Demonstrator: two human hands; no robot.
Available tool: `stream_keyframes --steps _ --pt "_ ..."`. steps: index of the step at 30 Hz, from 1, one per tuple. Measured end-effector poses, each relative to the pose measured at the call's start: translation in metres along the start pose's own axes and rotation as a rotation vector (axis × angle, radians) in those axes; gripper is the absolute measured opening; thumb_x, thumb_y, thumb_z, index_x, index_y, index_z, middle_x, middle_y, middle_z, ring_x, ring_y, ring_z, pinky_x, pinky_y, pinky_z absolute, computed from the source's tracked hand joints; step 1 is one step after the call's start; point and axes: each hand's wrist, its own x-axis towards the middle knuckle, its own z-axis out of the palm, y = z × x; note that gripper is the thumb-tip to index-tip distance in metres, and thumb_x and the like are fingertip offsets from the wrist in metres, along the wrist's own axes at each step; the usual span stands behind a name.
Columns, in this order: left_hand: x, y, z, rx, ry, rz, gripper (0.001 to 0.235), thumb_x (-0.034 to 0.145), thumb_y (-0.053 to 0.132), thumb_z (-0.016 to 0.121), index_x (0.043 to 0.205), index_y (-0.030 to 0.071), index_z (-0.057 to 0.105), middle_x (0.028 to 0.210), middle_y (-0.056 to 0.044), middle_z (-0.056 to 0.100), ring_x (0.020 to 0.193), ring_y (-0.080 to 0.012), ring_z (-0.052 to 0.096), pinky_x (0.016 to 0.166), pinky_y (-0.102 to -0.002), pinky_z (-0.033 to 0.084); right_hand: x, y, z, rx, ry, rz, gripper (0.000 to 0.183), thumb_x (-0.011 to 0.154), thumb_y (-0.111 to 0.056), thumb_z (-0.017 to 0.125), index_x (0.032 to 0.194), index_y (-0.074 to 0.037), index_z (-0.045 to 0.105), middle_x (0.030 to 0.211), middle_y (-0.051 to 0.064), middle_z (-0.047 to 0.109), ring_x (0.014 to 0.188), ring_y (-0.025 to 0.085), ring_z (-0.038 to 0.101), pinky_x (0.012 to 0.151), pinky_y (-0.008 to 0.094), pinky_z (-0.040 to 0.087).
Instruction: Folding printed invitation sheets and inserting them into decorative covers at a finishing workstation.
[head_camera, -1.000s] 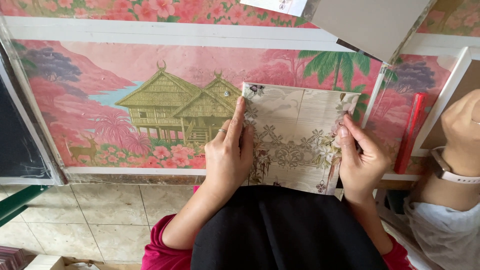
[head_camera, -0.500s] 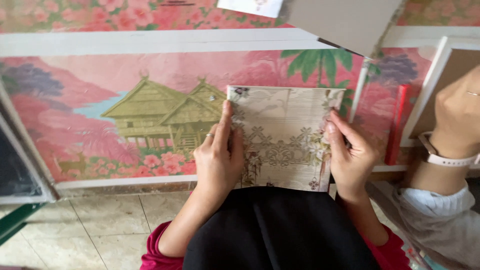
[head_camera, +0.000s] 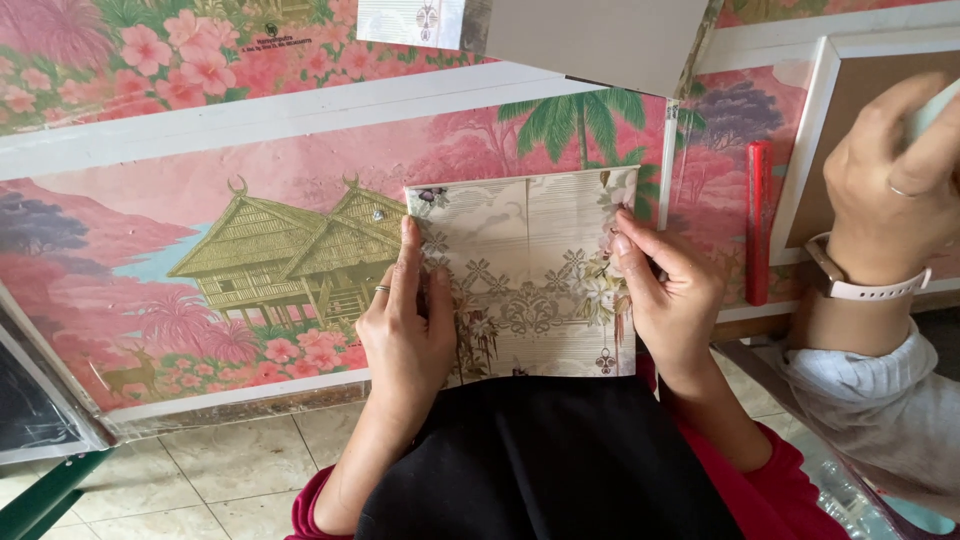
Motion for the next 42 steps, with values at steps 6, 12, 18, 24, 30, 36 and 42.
stream_keyframes --steps 6,12,18,24,30,36,42 --pt "-0.003 -0.003 0.002 0.038 0.006 0.018 0.048 0.088 0.007 0.062 0.135 0.006 0.052 0.090 -0.017 0.069 0.084 -0.0360 0.070 0.063 -0.043 0.057 0.001 0.000 -0.001 0.013 -0.017 0.019 0.018 0.089 0.009 0.065 0.106 0.006 0.070 0.068 0.018 0.063 0.057 0.013 0.052 0.054 0.029 0.045" --pt "0.000 0.003 -0.002 0.018 -0.015 0.003 0.047 0.089 0.007 0.060 0.135 0.005 0.052 0.089 -0.019 0.069 0.081 -0.0373 0.070 0.061 -0.044 0.057 0.004 -0.004 -0.002 -0.009 -0.026 -0.004 0.018 0.088 0.009 0.067 0.106 0.006 0.070 0.077 0.021 0.067 0.066 0.020 0.062 0.061 0.032 0.049" --pt "-0.001 0.001 0.001 0.098 -0.004 0.024 0.049 0.089 0.012 0.062 0.136 0.007 0.051 0.087 -0.017 0.068 0.077 -0.0375 0.070 0.059 -0.047 0.055 0.000 0.008 -0.004 -0.050 -0.051 -0.058 0.016 0.090 0.007 0.067 0.106 0.006 0.070 0.088 0.023 0.069 0.081 0.028 0.067 0.066 0.035 0.051" --pt "-0.003 0.000 0.001 0.152 0.023 0.063 0.050 0.090 0.012 0.058 0.139 0.009 0.048 0.078 -0.010 0.063 0.062 -0.0302 0.067 0.052 -0.040 0.055 -0.009 0.018 -0.006 -0.106 -0.064 -0.065 0.018 0.092 0.008 0.067 0.110 0.006 0.070 0.092 0.023 0.069 0.083 0.025 0.064 0.072 0.037 0.050" --pt "0.000 0.003 -0.001 0.183 0.019 0.099 0.051 0.089 0.010 0.058 0.139 0.005 0.047 0.074 -0.011 0.060 0.056 -0.0302 0.065 0.048 -0.040 0.054 -0.007 0.014 -0.004 -0.112 -0.050 -0.058 0.018 0.092 0.007 0.068 0.109 0.006 0.071 0.089 0.023 0.069 0.082 0.023 0.064 0.070 0.035 0.050" --pt "0.000 0.008 -0.002 0.247 0.001 0.106 0.051 0.091 0.011 0.055 0.140 0.003 0.044 0.076 -0.011 0.060 0.053 -0.0296 0.063 0.046 -0.040 0.053 -0.004 0.011 -0.003 -0.087 -0.044 -0.044 0.018 0.089 0.010 0.069 0.107 0.006 0.071 0.084 0.021 0.068 0.073 0.019 0.062 0.064 0.034 0.049" --pt "0.002 0.010 -0.003 0.260 -0.011 0.117 0.052 0.090 0.010 0.055 0.140 0.002 0.044 0.077 -0.011 0.060 0.053 -0.0302 0.063 0.046 -0.040 0.054 -0.003 0.010 -0.002 -0.052 -0.031 0.006 0.019 0.088 0.012 0.068 0.106 0.005 0.071 0.077 0.020 0.065 0.067 0.016 0.057 0.061 0.032 0.049"
